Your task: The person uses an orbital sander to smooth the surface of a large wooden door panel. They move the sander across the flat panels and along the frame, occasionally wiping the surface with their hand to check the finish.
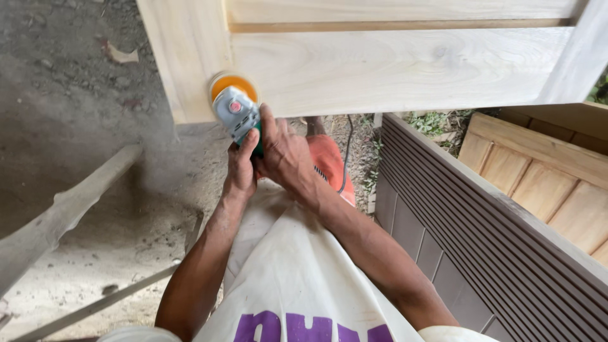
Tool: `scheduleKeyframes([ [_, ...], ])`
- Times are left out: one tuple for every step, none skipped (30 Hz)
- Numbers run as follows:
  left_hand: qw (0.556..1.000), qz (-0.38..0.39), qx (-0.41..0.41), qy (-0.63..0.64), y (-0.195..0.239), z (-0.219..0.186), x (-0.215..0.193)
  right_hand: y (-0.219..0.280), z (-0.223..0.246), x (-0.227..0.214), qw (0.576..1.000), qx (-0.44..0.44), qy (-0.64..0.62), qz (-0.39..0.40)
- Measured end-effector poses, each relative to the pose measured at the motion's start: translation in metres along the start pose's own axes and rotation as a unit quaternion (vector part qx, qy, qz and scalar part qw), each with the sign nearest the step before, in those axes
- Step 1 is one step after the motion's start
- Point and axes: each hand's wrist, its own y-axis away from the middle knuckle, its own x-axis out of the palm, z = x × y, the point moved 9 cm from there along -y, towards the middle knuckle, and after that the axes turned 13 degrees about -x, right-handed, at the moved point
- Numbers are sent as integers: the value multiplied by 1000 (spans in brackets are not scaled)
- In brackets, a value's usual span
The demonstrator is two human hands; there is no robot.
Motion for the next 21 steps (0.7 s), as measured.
scheduleKeyframes([
  [1000,9,23,7,2,-1,5,2,-4,-4,1000,0,4,-6],
  [999,17,46,14,2,-2,12,4,-9,-9,1000,0,8,-13],
  [998,18,54,-4,3,3,20,11,-12,-13,1000,3,10,-16],
  [998,19,61,-22,3,8,31,22,-17,-22,999,8,13,-33],
  [996,20,77,-41,-2,9,43,28,-24,-34,998,6,16,-55],
  [996,34,59,-51,-8,18,59,34,-33,-46,997,4,19,-76],
  [996,43,39,-61,-11,30,74,43,-47,-53,997,41,9,-67],
  [996,51,20,-70,-13,42,90,53,-62,-61,995,77,-2,-58],
  [995,57,-4,-86,-16,53,105,65,-77,-69,992,116,-12,-50],
  [992,62,-27,-102,-19,63,120,76,-87,-80,990,127,3,-56],
  [990,69,-46,-118,-25,71,137,83,-100,-92,989,134,19,-65],
  [990,78,-16,-113,-28,70,157,92,-113,-104,987,141,35,-73],
  [991,85,13,-105,-28,71,178,101,-124,-115,985,142,44,-83],
  [990,92,43,-98,-28,71,198,111,-136,-126,984,144,53,-93],
  [987,103,15,-119,-32,81,217,122,-148,-138,981,150,63,-104],
  [984,113,-13,-139,-37,92,234,133,-163,-147,978,170,53,-106],
  [979,126,-41,-158,-41,104,252,145,-178,-157,974,192,44,-109],
  [976,141,-30,-165,-43,109,270,156,-192,-166,970,213,35,-112],
  [972,159,-20,-170,-45,116,289,163,-200,-179,971,194,46,-129],
  [968,178,-10,-176,-47,123,308,170,-207,-192,972,176,57,-146],
  [963,184,-18,-194,-50,134,324,181,-214,-205,971,163,68,-164],
])
